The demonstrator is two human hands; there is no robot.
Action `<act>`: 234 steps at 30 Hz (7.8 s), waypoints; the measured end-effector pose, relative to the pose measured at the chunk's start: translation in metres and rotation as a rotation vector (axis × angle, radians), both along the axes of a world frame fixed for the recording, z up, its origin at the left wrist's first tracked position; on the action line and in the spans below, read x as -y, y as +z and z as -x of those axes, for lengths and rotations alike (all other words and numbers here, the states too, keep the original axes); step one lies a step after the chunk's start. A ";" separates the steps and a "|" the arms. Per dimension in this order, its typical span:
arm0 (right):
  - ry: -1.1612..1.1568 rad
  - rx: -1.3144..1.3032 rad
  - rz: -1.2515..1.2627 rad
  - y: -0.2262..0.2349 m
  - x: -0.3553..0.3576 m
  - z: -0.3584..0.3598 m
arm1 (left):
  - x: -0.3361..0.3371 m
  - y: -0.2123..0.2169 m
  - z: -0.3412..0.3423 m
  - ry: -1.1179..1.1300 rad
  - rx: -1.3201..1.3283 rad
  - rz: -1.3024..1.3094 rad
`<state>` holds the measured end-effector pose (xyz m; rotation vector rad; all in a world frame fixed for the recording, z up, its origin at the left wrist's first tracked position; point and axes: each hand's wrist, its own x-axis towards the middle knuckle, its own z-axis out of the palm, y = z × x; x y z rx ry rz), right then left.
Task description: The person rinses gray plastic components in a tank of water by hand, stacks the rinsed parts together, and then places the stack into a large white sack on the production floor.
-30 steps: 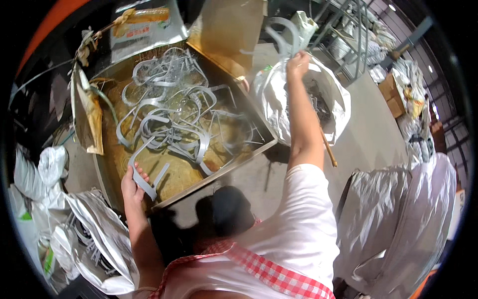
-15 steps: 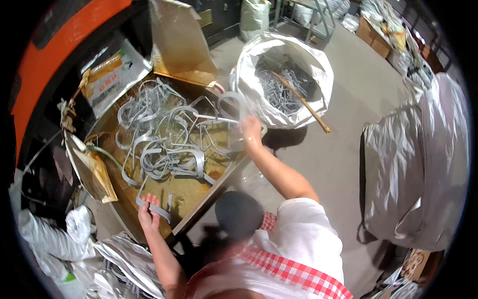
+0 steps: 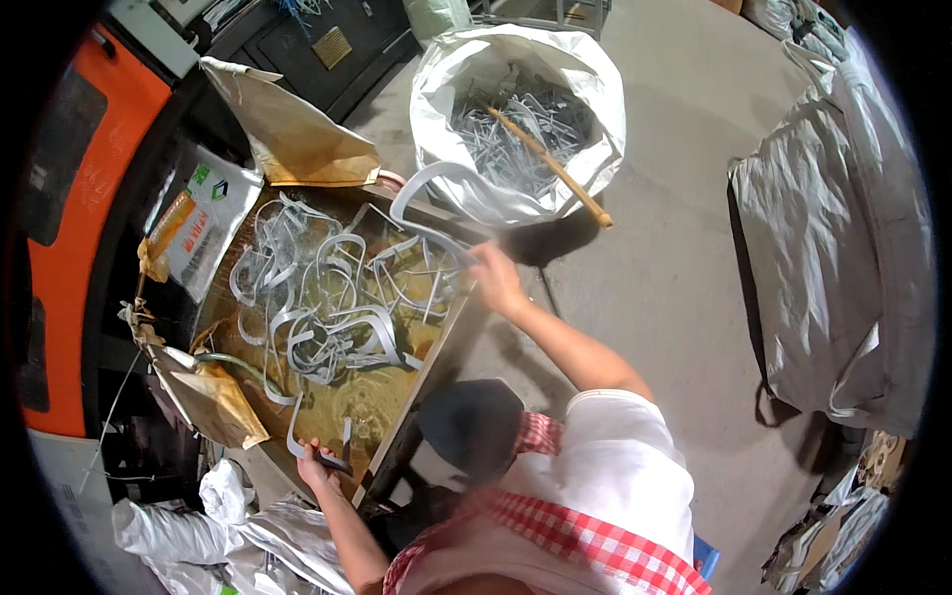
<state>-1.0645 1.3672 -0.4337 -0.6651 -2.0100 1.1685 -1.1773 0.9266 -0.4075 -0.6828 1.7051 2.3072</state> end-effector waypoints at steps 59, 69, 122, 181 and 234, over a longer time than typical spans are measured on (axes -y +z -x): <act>1.392 0.660 -0.011 0.034 0.323 0.205 | 0.031 -0.010 0.019 0.103 -0.091 -0.371; 0.896 0.205 0.259 -0.011 0.333 0.189 | 0.077 0.016 0.010 0.024 -0.191 -0.133; 0.565 -0.151 1.359 0.007 0.284 0.278 | 0.042 0.011 0.014 -0.429 -0.345 0.870; 1.158 -0.038 -1.102 0.088 0.338 0.230 | 0.039 0.012 0.013 -0.326 -0.365 -0.735; 0.772 0.308 -0.203 0.045 0.325 0.269 | 0.037 0.030 0.029 0.209 -0.513 0.425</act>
